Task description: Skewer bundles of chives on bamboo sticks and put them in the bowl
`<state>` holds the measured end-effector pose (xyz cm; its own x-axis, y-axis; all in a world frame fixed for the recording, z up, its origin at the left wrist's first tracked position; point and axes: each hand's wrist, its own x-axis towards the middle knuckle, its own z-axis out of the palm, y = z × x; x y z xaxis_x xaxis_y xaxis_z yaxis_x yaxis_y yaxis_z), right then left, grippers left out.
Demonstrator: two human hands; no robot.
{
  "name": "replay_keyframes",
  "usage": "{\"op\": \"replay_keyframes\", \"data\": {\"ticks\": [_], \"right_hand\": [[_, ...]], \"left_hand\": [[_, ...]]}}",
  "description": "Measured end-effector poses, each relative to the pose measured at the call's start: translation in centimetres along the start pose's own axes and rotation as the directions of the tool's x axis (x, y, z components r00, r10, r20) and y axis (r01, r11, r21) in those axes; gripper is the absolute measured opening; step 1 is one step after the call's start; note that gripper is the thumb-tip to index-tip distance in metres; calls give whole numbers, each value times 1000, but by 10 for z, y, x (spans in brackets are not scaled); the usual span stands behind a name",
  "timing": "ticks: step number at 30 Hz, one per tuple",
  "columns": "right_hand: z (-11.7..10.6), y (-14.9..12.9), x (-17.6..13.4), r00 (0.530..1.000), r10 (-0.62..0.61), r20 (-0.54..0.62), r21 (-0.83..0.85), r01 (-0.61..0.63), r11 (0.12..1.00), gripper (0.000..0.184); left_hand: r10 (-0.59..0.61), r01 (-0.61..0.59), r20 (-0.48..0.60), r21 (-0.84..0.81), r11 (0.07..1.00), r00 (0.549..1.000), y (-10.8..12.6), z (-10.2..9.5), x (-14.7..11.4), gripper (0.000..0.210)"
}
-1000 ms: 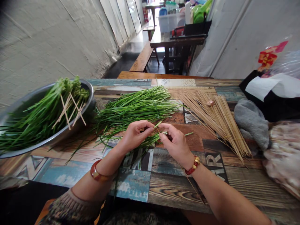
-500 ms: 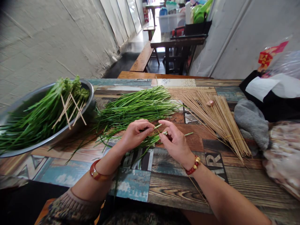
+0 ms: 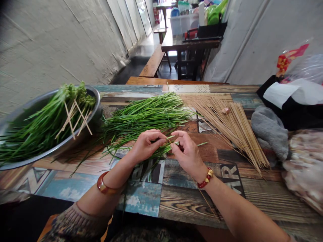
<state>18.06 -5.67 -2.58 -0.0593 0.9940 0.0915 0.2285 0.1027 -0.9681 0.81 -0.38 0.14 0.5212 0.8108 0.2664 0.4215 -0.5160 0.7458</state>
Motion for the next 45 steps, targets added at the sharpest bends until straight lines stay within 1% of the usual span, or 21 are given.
{"op": "replay_keyframes", "data": {"ticks": [5, 13, 19, 23, 25, 27, 30, 33, 36, 39, 42, 44, 45], "right_hand": [[1, 3, 0, 1000, -14, -17, -16, 14, 1000, 26], [4, 5, 0, 1000, -3, -31, 7, 3, 1000, 25], [3, 8, 0, 998, 42, -37, 106, -37, 994, 19], [0, 3, 3, 997, 71, -5, 142, -70, 987, 25], [-2, 2, 4, 995, 97, 15, 147, -98, 984, 28], [-2, 1, 5, 992, 124, 37, 133, -128, 983, 29], [-3, 2, 6, 985, 157, 76, 90, -164, 982, 26], [-4, 3, 5, 983, 158, 90, 47, -162, 986, 24], [-5, 2, 4, 986, 137, 96, 18, -139, 990, 22], [-5, 1, 5, 986, 134, 97, 3, -134, 991, 23], [-5, 0, 6, 986, 146, 85, -17, -145, 989, 23], [-5, -1, 6, 988, 136, 73, -32, -134, 990, 21], [-5, -1, 6, 990, 124, 69, -39, -122, 992, 20]], "left_hand": [[25, -25, -3, 32, 999, 1000, 0, 1, 0, 14], [76, -77, 8, 187, 979, 997, -1, 2, 0, 15], [86, -102, 85, 205, 974, 993, 4, 7, -3, 18], [81, -94, 83, 174, 980, 993, 6, 8, -4, 18], [84, -101, 91, 200, 975, 992, 5, 5, -4, 19], [69, -90, 88, 254, 963, 994, 4, 0, -3, 20], [1, -27, 61, 429, 903, 998, -1, -6, -2, 19], [-84, 34, 49, 634, 773, 995, -8, -9, -1, 17], [-161, 89, 23, 752, 653, 987, -15, -13, 0, 17], [-209, 141, -27, 818, 557, 978, -21, -23, 1, 23], [-222, 230, -133, 837, 497, 966, -23, -37, 0, 25], [-200, 268, -191, 817, 510, 961, -24, -43, -1, 22], [-177, 268, -204, 797, 542, 963, -23, -43, -2, 20]]}}
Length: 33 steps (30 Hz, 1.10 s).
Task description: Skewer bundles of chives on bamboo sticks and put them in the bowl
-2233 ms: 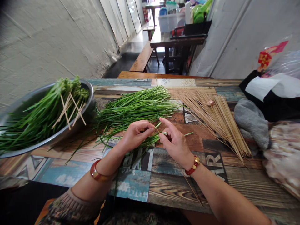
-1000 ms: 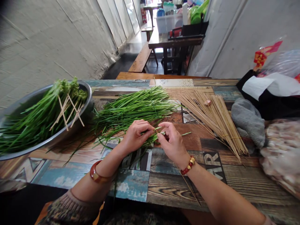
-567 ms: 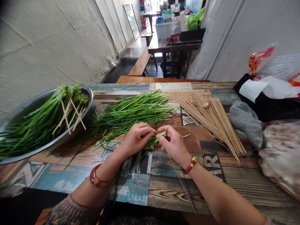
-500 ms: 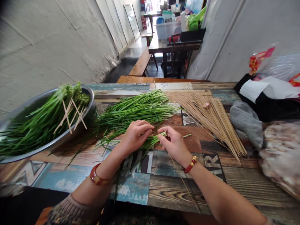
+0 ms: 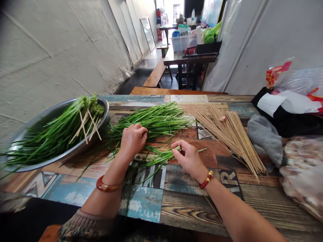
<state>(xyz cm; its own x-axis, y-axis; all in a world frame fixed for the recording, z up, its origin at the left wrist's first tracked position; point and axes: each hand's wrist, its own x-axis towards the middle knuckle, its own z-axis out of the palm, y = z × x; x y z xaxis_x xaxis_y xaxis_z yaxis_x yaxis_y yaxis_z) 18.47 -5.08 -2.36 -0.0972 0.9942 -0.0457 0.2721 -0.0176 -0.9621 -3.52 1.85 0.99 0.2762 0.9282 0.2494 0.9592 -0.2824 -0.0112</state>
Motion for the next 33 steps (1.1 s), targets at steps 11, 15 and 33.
{"op": "replay_keyframes", "data": {"ticks": [11, 15, 33], "right_hand": [[5, -1, -2, 993, -106, -47, -44, 104, 994, 16], [3, -2, -2, 987, -156, -44, -47, 154, 987, 15], [0, -4, -1, 966, -191, -176, -5, 193, 981, 16]], "left_hand": [[236, -234, -3, -134, 963, 972, 38, 10, 13, 17], [265, -264, 51, -31, 964, 963, 46, 11, 19, 17], [60, 149, 169, -957, 247, 984, 54, 9, -4, 24]]}}
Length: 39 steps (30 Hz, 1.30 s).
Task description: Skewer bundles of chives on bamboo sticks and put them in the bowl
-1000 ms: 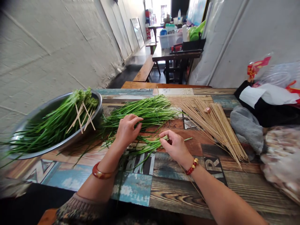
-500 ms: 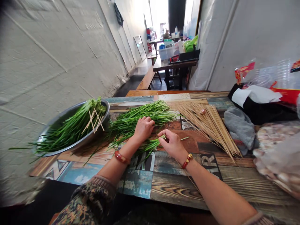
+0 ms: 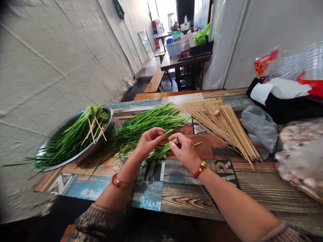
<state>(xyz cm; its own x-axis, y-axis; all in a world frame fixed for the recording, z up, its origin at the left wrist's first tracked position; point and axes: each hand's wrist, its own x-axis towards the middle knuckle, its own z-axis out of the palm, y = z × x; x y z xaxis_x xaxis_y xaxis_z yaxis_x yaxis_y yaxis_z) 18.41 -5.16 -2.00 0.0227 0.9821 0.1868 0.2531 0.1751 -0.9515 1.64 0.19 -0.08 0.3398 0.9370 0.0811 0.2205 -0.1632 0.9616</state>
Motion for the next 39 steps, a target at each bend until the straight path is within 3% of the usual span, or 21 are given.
{"op": "replay_keyframes", "data": {"ticks": [6, 20, 39], "right_hand": [[-1, -1, -1, 997, 70, 38, -22, -69, 997, 17], [-3, -8, -6, 992, 111, 56, -88, -106, 990, 25], [-3, -7, -5, 994, 86, 68, -79, -80, 994, 27]], "left_hand": [[-76, 76, 1, -47, 996, 997, 0, 0, -6, 24], [90, -85, -40, 128, 988, 995, 7, 4, -12, 12], [152, -143, -51, 158, 977, 987, 8, 6, -13, 12]]}}
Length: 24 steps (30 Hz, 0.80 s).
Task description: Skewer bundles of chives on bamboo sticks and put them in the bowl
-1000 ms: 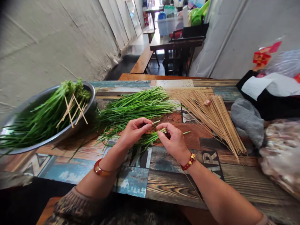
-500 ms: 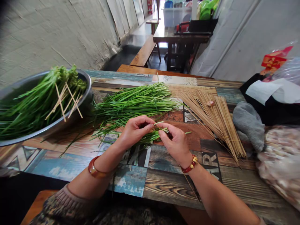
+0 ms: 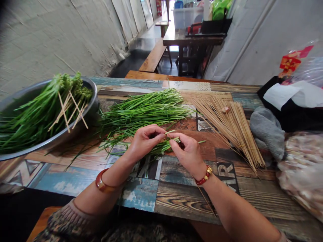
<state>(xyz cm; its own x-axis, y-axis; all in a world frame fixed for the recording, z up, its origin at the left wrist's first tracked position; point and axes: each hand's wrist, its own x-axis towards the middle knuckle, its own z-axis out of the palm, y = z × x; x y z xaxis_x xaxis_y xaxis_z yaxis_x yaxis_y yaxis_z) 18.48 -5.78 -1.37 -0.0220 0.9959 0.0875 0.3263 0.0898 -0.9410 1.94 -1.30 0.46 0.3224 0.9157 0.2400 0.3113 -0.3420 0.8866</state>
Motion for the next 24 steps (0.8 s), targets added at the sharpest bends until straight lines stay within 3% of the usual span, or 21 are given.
{"op": "replay_keyframes", "data": {"ticks": [24], "right_hand": [[0, 4, 3, 999, 17, 31, 64, -19, 998, 23]], "left_hand": [[279, -278, 22, 195, 941, 960, -5, -1, 0, 10]]}}
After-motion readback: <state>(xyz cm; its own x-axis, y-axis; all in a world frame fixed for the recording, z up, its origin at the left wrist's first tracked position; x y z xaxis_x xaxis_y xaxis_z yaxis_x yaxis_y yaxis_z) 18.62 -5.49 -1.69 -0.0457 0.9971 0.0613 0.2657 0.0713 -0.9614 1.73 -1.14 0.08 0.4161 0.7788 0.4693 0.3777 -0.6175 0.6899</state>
